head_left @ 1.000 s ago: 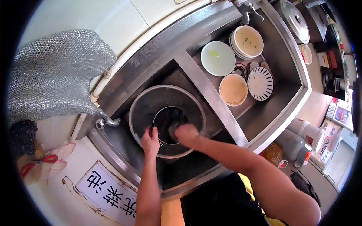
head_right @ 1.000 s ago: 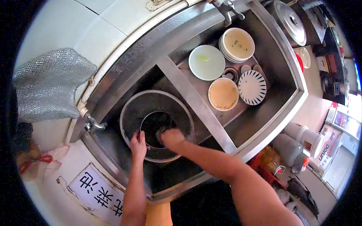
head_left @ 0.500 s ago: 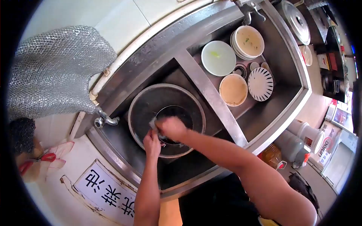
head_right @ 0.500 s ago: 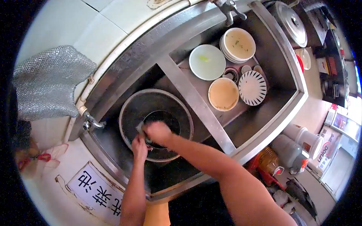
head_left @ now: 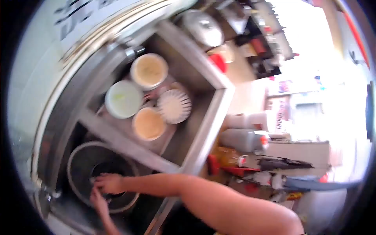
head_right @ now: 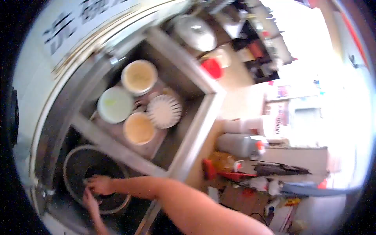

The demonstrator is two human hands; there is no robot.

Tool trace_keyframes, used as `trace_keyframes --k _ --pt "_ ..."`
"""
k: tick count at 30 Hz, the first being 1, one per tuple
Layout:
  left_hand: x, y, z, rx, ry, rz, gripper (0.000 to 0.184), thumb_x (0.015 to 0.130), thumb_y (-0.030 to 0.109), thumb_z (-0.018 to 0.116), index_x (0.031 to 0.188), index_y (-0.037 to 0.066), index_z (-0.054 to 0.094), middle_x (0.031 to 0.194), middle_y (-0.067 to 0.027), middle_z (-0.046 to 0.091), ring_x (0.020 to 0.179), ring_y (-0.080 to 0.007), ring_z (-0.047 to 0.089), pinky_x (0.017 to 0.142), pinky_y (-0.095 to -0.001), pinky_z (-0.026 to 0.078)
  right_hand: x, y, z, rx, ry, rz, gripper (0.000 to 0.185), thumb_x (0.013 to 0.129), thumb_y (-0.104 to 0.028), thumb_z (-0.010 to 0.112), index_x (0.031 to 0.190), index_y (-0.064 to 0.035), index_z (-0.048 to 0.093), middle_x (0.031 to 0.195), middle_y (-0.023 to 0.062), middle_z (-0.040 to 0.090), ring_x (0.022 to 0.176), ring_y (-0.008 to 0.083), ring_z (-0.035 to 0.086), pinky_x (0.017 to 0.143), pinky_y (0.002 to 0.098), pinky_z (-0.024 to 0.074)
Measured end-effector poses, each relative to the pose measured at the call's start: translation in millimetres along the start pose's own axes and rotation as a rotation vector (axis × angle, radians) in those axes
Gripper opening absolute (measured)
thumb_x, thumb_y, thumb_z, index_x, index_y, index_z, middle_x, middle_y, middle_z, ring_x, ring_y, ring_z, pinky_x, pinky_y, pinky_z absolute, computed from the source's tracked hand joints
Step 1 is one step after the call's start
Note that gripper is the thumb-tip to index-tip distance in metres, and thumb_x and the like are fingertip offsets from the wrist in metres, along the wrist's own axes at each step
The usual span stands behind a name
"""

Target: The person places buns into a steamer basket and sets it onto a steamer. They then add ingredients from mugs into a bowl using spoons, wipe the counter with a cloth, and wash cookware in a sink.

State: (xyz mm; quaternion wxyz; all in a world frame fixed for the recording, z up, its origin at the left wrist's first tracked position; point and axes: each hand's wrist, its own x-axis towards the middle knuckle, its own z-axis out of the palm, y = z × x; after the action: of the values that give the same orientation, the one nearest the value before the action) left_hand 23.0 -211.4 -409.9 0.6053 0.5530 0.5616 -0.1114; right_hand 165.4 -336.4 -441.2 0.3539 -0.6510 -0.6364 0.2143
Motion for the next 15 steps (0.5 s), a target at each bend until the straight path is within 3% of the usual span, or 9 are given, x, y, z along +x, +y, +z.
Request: trace_keyframes --k 2,3,4,6,9,10,11,13,15 --pt "7.6 3.4 -10.8 0.37 0.034 0.181 0.055 0.104 0.046 0.053 0.133 -0.001 0.058 0.116 -0.0157 0.068 0.082 -0.0242 0.067 0.052 -0.0331 0.053 5.3 5.7 -13.9 -0.238 -0.006 0.26 0.038 0.082 -0.024 0.07 0.116 -0.0069 0.07 0.126 0.0132 0.066 0.118 0.0318 0.062 0.105 0.0421 0.0478" --pt "11.9 -4.5 -8.6 0.42 0.214 0.21 0.051 0.105 0.041 0.054 0.132 -0.003 0.058 0.111 -0.0171 0.068 0.076 -0.026 0.066 0.045 -0.0341 0.049 1.2 24.3 16.7 -0.253 -0.093 0.418 0.039 0.081 -0.024 0.071 0.116 -0.0065 0.07 0.122 0.0134 0.067 0.115 0.0319 0.063 0.102 0.0426 0.0492" --pt "13.4 3.5 -9.6 0.443 0.185 0.205 0.05 0.106 0.037 0.053 0.134 -0.005 0.056 0.115 -0.0215 0.069 0.088 -0.0304 0.069 0.061 -0.0384 0.056 -4.7 45.7 56.6 -0.282 -0.193 0.579 0.041 0.08 -0.024 0.072 0.116 -0.006 0.069 0.118 0.0136 0.068 0.113 0.032 0.064 0.1 0.043 0.0506" --pt "26.5 -8.1 -18.8 0.797 0.28 0.582 0.051 0.107 0.035 0.053 0.135 -0.006 0.055 0.124 -0.0263 0.067 0.105 -0.0346 0.069 0.084 -0.0428 0.056 -15.7 50.9 97.8 -0.325 -0.297 0.732 0.042 0.079 -0.025 0.074 0.116 -0.0056 0.069 0.115 0.0138 0.069 0.11 0.0321 0.065 0.097 0.0434 0.052" --pt "20.8 -2.1 -7.7 0.733 0.256 0.416 0.054 0.107 0.038 0.052 0.136 -0.007 0.056 0.13 -0.0293 0.064 0.118 -0.037 0.065 0.101 -0.0443 0.048 -26.1 -1.3 55.5 -0.04 -0.311 0.59 0.04 0.075 -0.022 0.076 0.111 -0.0062 0.07 0.102 0.0149 0.07 0.098 0.0336 0.068 0.085 0.0464 0.0553" --pt "31.2 -13.8 -7.8 0.732 0.256 0.419 0.054 0.107 0.038 0.052 0.136 -0.007 0.056 0.13 -0.0293 0.064 0.118 -0.037 0.065 0.101 -0.0443 0.048 -4.4 -14.0 27.9 0.238 -0.12 0.577 0.039 0.074 -0.02 0.076 0.11 -0.0067 0.069 0.099 0.0158 0.07 0.096 0.0349 0.068 0.082 0.0482 0.0554" --pt "44.9 -39.4 -12.8 0.586 0.244 0.433 0.054 0.108 0.039 0.05 0.136 -0.006 0.057 0.129 -0.0275 0.066 0.114 -0.035 0.067 0.094 -0.0428 0.052 8.4 -18.3 9.6 0.523 0.069 0.552 0.037 0.073 -0.019 0.075 0.108 -0.0071 0.068 0.095 0.0167 0.07 0.093 0.0362 0.069 0.079 0.0499 0.0555" --pt "13.5 -21.6 0.4 0.332 0.161 0.322 0.056 0.108 0.045 0.049 0.134 -0.003 0.06 0.12 -0.0215 0.07 0.098 -0.0274 0.07 0.071 -0.0369 0.058 30.6 8.1 16.1 0.143 0.013 0.53 0.031 0.075 -0.016 0.073 0.104 -0.0081 0.067 0.097 0.0171 0.069 0.09 0.0379 0.069 0.077 0.0507 0.0562" --pt "8.9 -14.0 -3.2 0.35 0.206 0.2 0.055 0.107 0.046 0.049 0.132 -0.002 0.061 0.116 -0.0197 0.071 0.093 -0.0253 0.069 0.065 -0.0349 0.057 18.4 45.4 29.9 -0.06 0.008 0.527 0.03 0.079 -0.014 0.067 0.109 -0.0092 0.067 0.101 0.0168 0.069 0.097 0.0378 0.068 0.08 0.0507 0.0563"
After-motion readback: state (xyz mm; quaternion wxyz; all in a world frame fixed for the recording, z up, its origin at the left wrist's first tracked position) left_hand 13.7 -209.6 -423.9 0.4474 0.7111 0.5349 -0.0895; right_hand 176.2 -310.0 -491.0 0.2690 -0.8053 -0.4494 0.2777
